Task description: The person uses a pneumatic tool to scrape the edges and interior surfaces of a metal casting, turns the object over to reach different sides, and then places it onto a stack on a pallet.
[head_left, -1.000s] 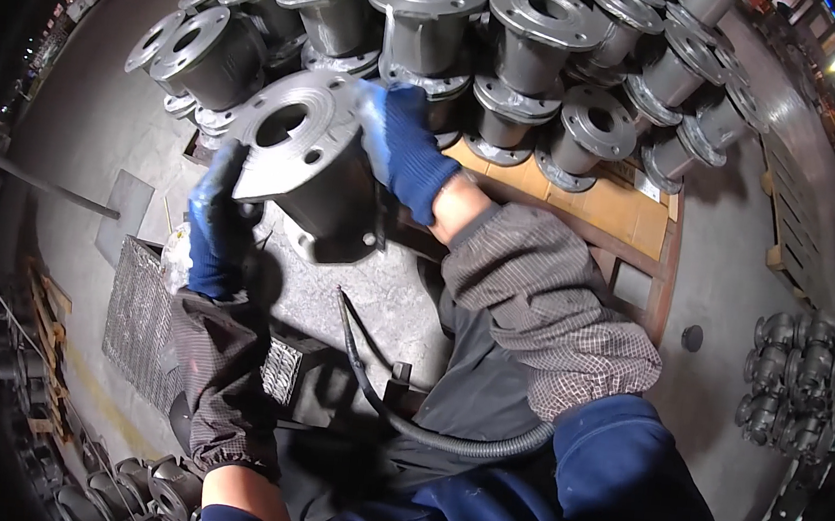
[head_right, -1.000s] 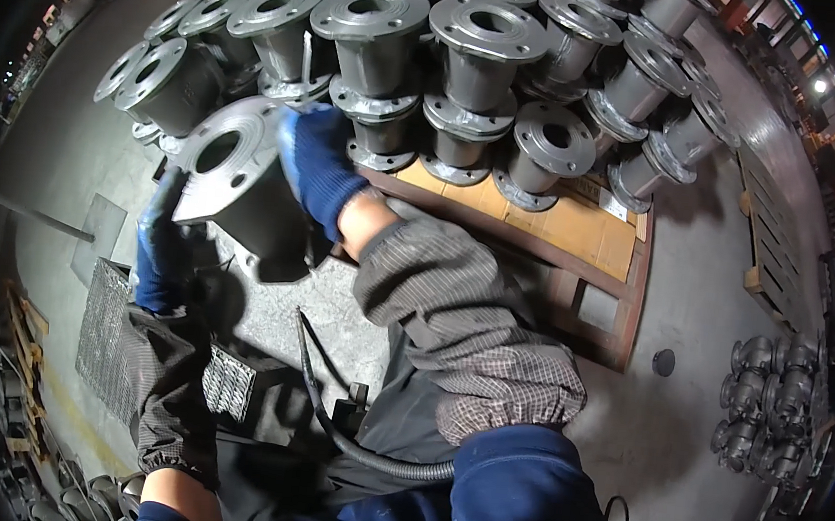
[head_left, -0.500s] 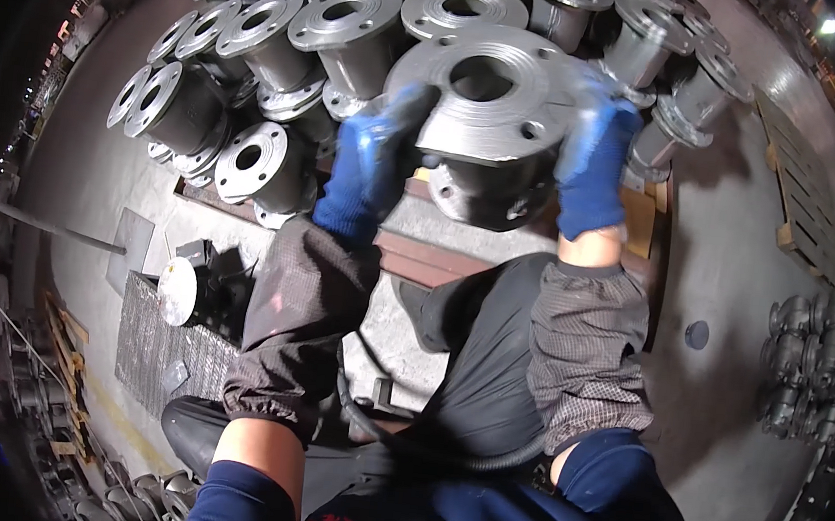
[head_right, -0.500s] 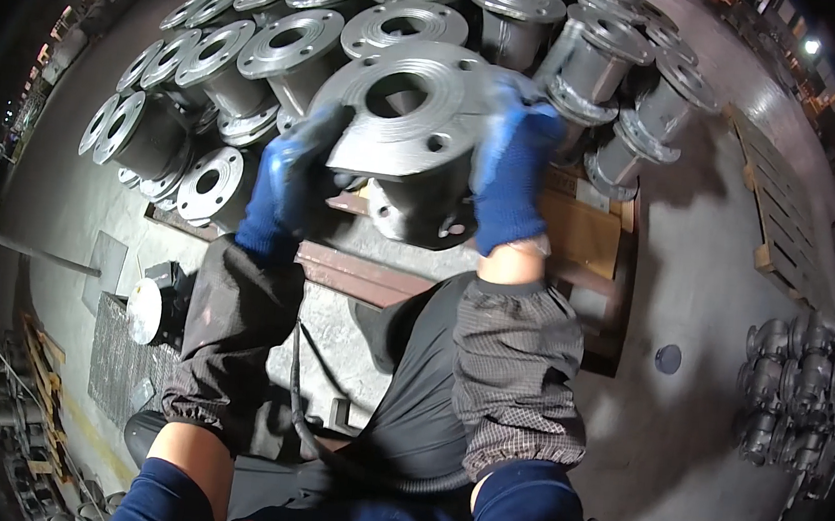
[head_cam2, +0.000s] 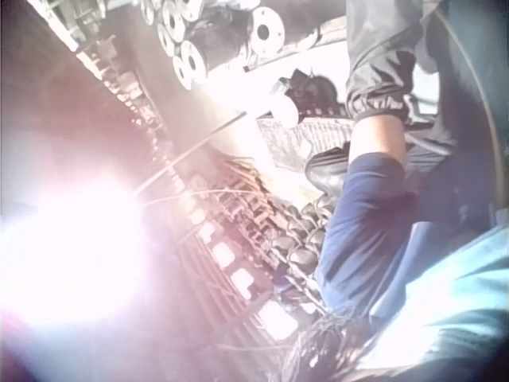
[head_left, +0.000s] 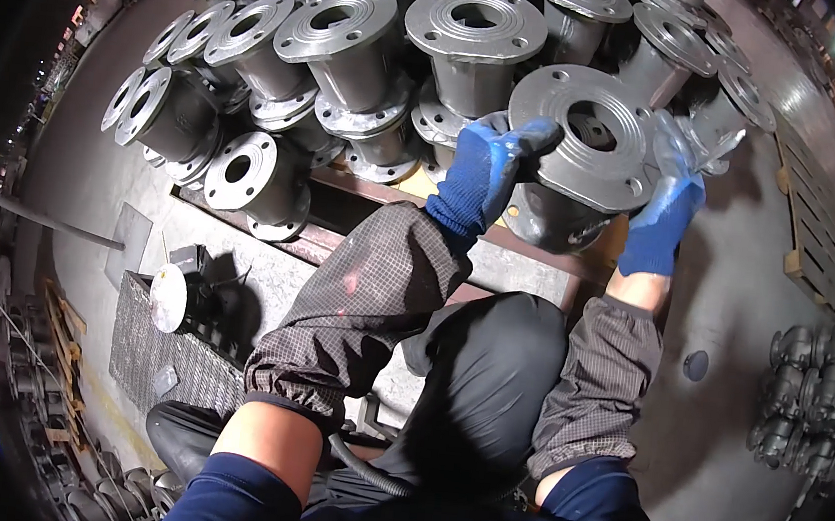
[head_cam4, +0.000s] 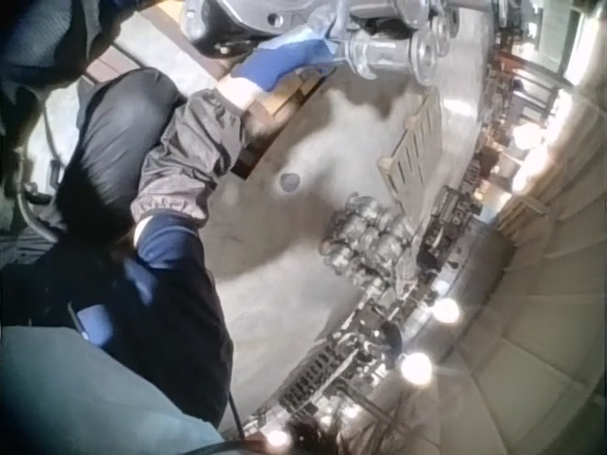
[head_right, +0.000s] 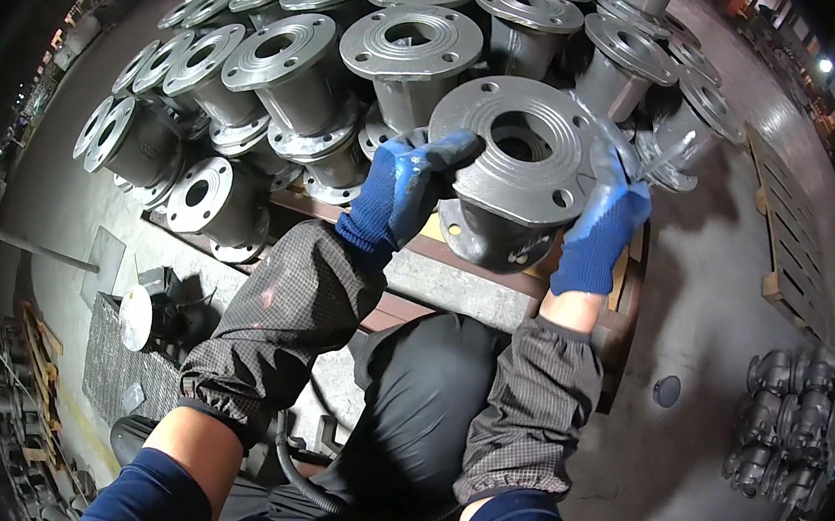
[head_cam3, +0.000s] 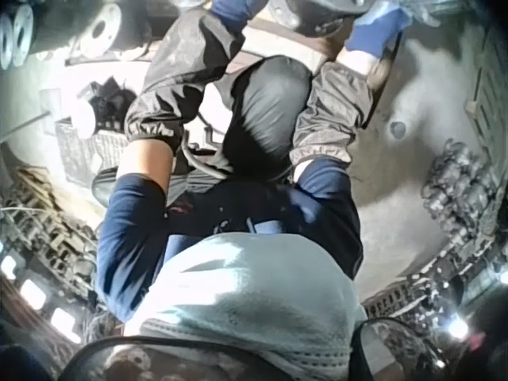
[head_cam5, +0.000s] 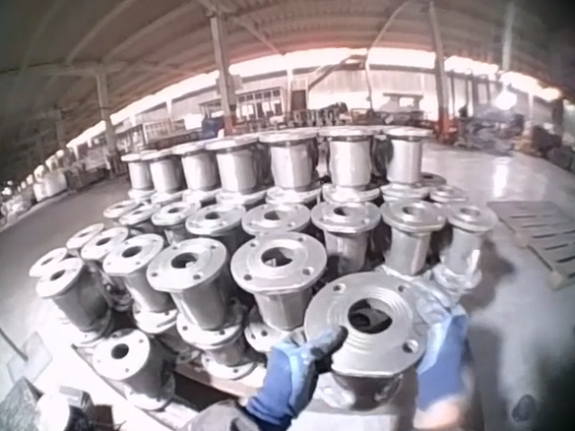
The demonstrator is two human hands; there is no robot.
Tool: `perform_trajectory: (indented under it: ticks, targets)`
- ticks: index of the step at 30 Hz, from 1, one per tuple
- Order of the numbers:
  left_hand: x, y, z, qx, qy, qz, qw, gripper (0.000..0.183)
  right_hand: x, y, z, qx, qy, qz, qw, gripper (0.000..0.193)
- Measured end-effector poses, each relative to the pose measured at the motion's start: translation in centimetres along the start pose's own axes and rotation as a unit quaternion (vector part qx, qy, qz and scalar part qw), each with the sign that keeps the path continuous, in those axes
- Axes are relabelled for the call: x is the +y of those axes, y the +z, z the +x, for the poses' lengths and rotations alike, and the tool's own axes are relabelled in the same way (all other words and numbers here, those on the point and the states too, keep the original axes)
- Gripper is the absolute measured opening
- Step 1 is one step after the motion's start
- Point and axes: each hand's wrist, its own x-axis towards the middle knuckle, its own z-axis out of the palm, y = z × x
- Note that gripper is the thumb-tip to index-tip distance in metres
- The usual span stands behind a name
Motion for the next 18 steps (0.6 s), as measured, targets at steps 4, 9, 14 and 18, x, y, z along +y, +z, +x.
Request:
perform_trajectory:
  ticks: [4, 9, 14, 18]
  targets:
    - [1.6, 2.0, 0.9, 0.099, -0.071, -0.323, 0.939, 0.025, 2.6, 0.0, 5.5, -0.099, -0.021, -0.054, 0.993, 0.022]
    - [-0.2, 3.1, 5.4, 0.105, -0.03, -0.196, 0.975, 0.032, 5.3, -0.2, 12.3, -0.151, 0.0, -0.091, 0.984, 0.021]
    - [-0.3, 4.3, 8.2, 0.088, -0.017, -0.335, 0.938, 0.028, 8.2, 1.3, 16.2, -0.055, 0.024, -0.04, 0.997, 0.021]
    - [-0.4, 6.0, 5.8, 0.071, 0.005, -0.305, 0.95, 0.04, 11.2, -0.7, 18.3, -0.027, -0.042, -0.081, 0.996, 0.021]
